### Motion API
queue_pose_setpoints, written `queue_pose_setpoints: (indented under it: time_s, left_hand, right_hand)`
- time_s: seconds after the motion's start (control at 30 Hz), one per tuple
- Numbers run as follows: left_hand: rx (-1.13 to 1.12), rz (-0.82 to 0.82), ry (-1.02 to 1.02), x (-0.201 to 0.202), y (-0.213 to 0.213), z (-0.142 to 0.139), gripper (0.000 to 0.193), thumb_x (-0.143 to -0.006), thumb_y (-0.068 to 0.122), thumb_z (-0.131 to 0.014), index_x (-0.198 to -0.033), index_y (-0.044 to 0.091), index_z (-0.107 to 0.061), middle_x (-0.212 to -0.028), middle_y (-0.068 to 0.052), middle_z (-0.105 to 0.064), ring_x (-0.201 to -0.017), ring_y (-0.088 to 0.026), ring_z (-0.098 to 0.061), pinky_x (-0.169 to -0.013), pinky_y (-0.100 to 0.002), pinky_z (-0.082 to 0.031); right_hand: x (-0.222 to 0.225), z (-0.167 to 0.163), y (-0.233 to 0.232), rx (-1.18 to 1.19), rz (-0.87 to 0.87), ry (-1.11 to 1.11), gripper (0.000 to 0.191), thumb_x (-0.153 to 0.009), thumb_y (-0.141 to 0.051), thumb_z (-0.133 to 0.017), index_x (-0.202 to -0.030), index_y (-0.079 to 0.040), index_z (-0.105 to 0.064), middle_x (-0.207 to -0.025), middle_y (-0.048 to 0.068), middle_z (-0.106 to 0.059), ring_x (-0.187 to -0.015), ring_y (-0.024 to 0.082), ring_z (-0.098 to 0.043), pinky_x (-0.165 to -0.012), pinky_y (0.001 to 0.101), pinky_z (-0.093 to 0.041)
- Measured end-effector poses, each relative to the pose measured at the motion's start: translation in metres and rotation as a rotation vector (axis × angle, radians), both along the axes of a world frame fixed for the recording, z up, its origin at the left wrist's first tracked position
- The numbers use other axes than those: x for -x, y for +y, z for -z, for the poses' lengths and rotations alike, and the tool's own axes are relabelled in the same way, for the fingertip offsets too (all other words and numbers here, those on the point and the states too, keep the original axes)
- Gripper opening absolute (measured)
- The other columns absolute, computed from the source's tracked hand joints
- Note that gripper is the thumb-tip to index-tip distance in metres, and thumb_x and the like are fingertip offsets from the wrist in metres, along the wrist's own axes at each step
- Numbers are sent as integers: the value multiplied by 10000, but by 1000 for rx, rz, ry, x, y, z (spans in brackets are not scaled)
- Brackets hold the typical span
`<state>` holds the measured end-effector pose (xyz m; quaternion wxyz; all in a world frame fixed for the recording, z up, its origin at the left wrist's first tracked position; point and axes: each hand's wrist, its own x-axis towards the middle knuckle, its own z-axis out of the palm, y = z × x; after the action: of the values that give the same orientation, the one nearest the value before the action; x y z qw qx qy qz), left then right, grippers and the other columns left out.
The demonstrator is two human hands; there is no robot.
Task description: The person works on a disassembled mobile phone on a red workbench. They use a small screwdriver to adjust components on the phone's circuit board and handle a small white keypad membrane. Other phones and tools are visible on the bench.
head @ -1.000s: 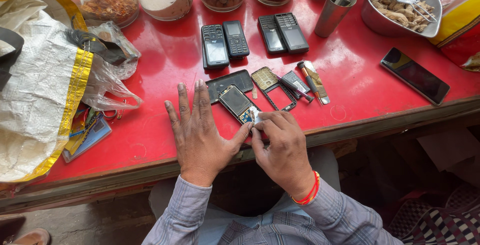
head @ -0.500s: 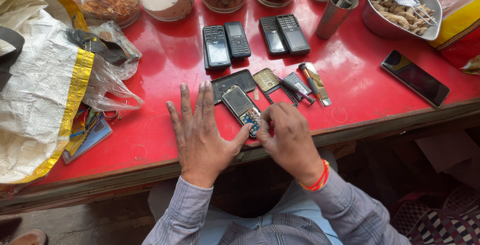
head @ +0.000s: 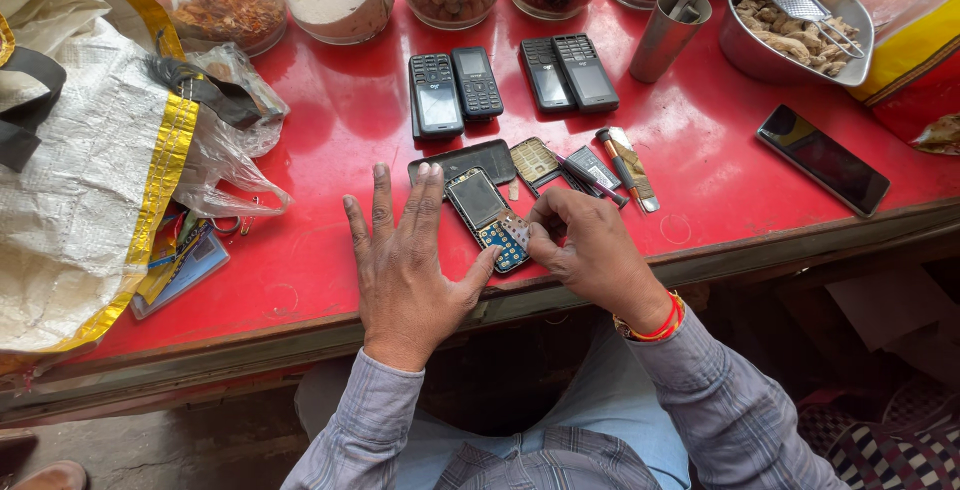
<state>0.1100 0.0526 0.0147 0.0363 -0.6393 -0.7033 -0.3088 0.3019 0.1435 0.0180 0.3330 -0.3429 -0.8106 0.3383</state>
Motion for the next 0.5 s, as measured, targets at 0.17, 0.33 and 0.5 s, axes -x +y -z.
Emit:
queue_pose_setpoints:
  time_s: [0.17,0.33,0.5]
  left_hand:
    - [-8,54,14,5,5,3,941,-817,527,-760,-1536,37,-402,-1565,-121,-476,-1547,-365,-207,-1243,-608,-95]
    - [-3,80,47,10,11,6,905,-854,551,-739,-1533,50,-412,-1554,-96,-489,-1536,-357,-247,-1242,-605,-119]
    - [-13,79,63,13,17,6,883,-859,534,-724,-1535,57,-414,-1561,-100,-487,-1527,-364,-255,-1240,-598,-131]
  right_hand:
    - [5,5,-7,-58,33,79,76,-914,-34,-688,-937,3,-625,-761,79,-661,-689,170,-679,-659,306,-556]
    - [15,7,-12,-329,74,101,114,-934,13,-663,-1034,25,-610,-898,134,-645,-773,265,-652,-688,364,-533]
    - [14,-1,-7,-280,9,68,98,-890,51,-631,-954,-16,-663,-929,112,-664,-814,247,-694,-703,346,-557]
